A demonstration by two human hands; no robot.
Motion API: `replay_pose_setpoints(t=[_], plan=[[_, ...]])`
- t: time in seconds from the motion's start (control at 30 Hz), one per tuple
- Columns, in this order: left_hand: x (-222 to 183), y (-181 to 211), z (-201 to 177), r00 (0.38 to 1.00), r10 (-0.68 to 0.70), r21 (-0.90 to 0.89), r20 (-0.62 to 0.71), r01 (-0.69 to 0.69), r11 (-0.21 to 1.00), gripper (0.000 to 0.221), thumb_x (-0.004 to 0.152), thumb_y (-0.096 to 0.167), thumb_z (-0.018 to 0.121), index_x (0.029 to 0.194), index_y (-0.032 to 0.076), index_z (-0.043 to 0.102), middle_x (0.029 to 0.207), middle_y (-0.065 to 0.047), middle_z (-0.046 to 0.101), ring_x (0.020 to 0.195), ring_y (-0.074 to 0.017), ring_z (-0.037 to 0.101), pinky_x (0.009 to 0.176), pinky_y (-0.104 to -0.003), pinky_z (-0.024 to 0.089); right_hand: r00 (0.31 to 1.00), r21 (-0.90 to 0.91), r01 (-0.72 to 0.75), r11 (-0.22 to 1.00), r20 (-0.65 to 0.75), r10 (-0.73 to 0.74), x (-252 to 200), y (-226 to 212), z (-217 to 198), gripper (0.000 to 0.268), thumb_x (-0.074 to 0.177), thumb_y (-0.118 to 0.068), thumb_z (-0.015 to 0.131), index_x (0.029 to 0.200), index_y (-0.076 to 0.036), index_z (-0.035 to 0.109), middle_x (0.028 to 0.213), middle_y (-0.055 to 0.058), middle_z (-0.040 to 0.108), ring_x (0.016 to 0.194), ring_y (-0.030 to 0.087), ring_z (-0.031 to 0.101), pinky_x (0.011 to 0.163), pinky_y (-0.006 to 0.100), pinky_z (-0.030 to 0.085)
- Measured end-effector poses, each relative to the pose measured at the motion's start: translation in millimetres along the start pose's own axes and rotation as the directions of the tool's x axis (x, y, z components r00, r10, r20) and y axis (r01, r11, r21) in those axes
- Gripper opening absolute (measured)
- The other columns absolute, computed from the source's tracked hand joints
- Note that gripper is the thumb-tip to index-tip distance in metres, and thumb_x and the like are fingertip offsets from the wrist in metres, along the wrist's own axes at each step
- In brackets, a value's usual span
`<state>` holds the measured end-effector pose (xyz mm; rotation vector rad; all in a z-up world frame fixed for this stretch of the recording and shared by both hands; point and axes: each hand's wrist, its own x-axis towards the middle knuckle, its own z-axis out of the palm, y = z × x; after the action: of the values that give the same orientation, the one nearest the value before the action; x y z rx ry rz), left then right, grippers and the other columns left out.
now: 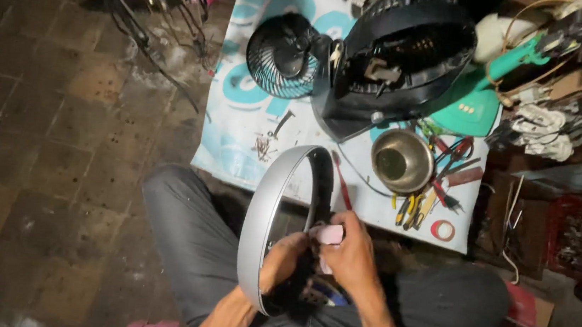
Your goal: Cleaning fan components with a cloth and reassembling the fan blades and guard.
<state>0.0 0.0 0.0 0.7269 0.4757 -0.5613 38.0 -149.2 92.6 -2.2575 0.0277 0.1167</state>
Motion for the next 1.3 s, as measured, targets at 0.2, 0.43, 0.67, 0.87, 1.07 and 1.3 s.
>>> replay_pose_setpoints(t=[0.2,0.43,0.67,0.87,1.07,1.3], plan=[[-54.0,88.5,74.3,0.963,-0.183,0.397,-0.199,0.250,0.883,0.044,0.092,0.044,0.053,0.117,0.009,0.059,0.096,-0.012,0.061,0.076,-0.0237,0.058,0.063,-0.032,0.047,0.814,0.545,-0.572,0.613,0.282,0.508,-4.0,-22.5,0.6,0.055,0.099,-0.036,0.032,0.123,0.000,0.065,0.098,0.019,0.072,0.073,0.023,0.060,0.059,0.032,0.045],[4.0,43.4,5.1,0.784,0.597,0.591,0.171,-0.566,0.574,0.074,0.095,0.029,0.056,0.156,0.004,0.022,0.165,-0.015,0.023,0.150,-0.0275,0.025,0.121,-0.041,0.021,0.930,0.299,-0.335,0.893,0.254,0.264,-33.5,3.0,16.3,0.051,0.074,0.006,0.065,0.124,-0.005,0.062,0.100,0.009,0.077,0.083,0.017,0.072,0.074,0.026,0.059],[-3.1,67.9,52.6,0.728,0.681,0.697,-0.077,-0.449,0.559,0.031,0.103,0.027,0.049,0.087,0.001,0.055,0.072,-0.006,0.057,0.062,-0.0148,0.046,0.060,-0.033,0.043,0.931,0.125,-0.296,0.947,0.259,0.257,-35.7,-26.5,-12.4,0.026,0.077,-0.007,0.069,0.104,-0.006,0.071,0.083,0.008,0.079,0.061,0.016,0.071,0.055,0.027,0.058],[-4.1,53.5,49.7,0.790,0.609,0.671,-0.078,-0.410,0.618,0.024,0.101,0.022,0.050,0.100,0.001,0.063,0.089,-0.008,0.067,0.076,-0.0175,0.058,0.073,-0.032,0.049,0.978,0.381,-0.022,0.924,-0.183,0.099,-9.6,-34.7,-25.6,0.031,0.079,0.003,0.072,0.109,0.001,0.065,0.090,0.011,0.073,0.071,0.016,0.069,0.061,0.026,0.059],[26.4,8.6,20.9,0.792,0.611,0.530,0.014,-0.524,0.667,0.028,0.091,0.000,0.046,0.113,-0.001,0.063,0.103,-0.009,0.068,0.091,-0.0172,0.059,0.084,-0.029,0.048,0.982,0.040,0.185,0.982,0.023,-0.186,2.7,-42.0,-20.0,0.037,0.068,0.004,0.065,0.103,-0.006,0.074,0.095,0.007,0.071,0.081,0.024,0.068,0.074,0.031,0.054],[-38.3,65.7,83.1,0.710,0.696,0.750,-0.113,-0.399,0.528,0.017,0.088,0.011,0.057,0.089,0.004,0.072,0.078,-0.005,0.068,0.068,-0.0163,0.060,0.066,-0.028,0.051,0.919,0.708,-0.395,0.585,0.311,0.244,3.6,-8.3,4.6,0.016,0.092,-0.009,0.052,0.097,0.004,0.060,0.091,0.016,0.058,0.080,0.024,0.057,0.072,0.036,0.047]])
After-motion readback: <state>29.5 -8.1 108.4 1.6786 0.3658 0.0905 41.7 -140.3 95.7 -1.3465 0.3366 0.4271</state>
